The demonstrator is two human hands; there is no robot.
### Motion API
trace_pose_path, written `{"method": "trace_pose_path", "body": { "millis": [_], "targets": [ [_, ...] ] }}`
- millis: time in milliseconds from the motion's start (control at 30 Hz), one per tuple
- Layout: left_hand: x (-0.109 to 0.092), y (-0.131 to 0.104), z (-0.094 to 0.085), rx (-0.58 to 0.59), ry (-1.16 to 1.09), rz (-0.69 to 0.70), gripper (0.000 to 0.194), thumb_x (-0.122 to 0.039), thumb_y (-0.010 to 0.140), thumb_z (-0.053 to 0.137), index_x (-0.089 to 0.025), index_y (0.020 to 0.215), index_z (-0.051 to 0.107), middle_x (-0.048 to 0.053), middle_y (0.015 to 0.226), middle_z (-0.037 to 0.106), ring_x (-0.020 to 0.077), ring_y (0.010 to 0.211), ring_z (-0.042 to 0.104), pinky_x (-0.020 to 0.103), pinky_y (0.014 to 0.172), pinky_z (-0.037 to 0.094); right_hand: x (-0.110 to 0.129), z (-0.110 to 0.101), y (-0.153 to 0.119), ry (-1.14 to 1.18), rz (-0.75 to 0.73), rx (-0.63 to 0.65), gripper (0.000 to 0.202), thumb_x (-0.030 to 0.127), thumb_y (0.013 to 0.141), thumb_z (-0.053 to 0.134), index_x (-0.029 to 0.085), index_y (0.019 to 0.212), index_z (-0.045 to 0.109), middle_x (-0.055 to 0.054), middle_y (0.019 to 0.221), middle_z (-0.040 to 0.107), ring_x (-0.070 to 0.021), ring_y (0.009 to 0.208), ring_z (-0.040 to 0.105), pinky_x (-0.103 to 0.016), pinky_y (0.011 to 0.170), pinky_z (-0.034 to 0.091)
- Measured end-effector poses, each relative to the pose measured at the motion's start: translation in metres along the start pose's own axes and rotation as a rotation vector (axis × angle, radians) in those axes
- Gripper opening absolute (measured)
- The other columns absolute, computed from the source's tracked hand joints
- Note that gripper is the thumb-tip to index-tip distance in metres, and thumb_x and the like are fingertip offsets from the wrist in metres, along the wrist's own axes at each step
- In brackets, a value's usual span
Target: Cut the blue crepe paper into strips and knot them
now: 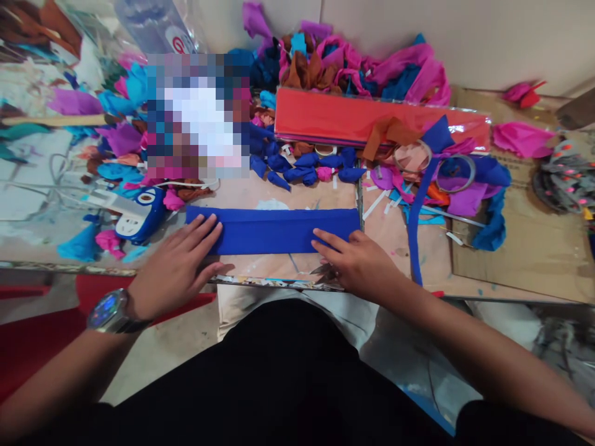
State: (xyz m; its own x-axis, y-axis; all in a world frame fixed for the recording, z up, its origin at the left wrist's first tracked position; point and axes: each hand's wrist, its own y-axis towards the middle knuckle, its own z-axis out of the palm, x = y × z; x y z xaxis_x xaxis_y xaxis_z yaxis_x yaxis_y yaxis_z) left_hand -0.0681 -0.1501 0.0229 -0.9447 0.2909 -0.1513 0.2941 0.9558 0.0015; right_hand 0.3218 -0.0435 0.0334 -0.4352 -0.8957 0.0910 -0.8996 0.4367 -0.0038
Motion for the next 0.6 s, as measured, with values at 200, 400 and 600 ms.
{"method": "trace_pose_path", "body": {
  "millis": [200,400,600],
  "targets": [
    [0.003,-0.003,0.006,0.064,0.021,0.002,0.087,-0.062,0.104,0.045,-0.018,0.172,0.014,0.012,0.178,0.015,0.0350,0.166,0.013,0.057,0.134,0.021,0.000,0.003,-0.009,-0.061,0.057,0.060,0.055,0.013,0.097,0.055,0.013,0.152,0.055,-0.017,0.167,0.043,-0.0321,0.121,0.069,-0.049,0.089,0.046],
    [0.009,-0.006,0.005,0.087,0.000,0.033,0.089,-0.065,0.104,0.040,-0.020,0.173,0.006,0.011,0.179,0.009,0.0370,0.166,0.012,0.058,0.134,0.018,-0.007,-0.003,-0.032,-0.105,0.069,0.087,0.060,0.007,0.093,0.054,0.012,0.152,0.053,-0.017,0.165,0.046,-0.0328,0.133,0.063,-0.051,0.091,0.045],
    [0.013,-0.007,0.007,0.085,0.013,0.082,0.093,-0.069,0.102,0.039,-0.016,0.172,0.008,0.015,0.179,0.009,0.0393,0.166,0.012,0.059,0.134,0.018,-0.007,-0.010,-0.050,-0.163,0.119,0.098,0.054,0.010,0.093,0.050,0.008,0.147,0.058,-0.020,0.161,0.052,-0.0313,0.120,0.071,-0.051,0.088,0.043]
  ]
}}
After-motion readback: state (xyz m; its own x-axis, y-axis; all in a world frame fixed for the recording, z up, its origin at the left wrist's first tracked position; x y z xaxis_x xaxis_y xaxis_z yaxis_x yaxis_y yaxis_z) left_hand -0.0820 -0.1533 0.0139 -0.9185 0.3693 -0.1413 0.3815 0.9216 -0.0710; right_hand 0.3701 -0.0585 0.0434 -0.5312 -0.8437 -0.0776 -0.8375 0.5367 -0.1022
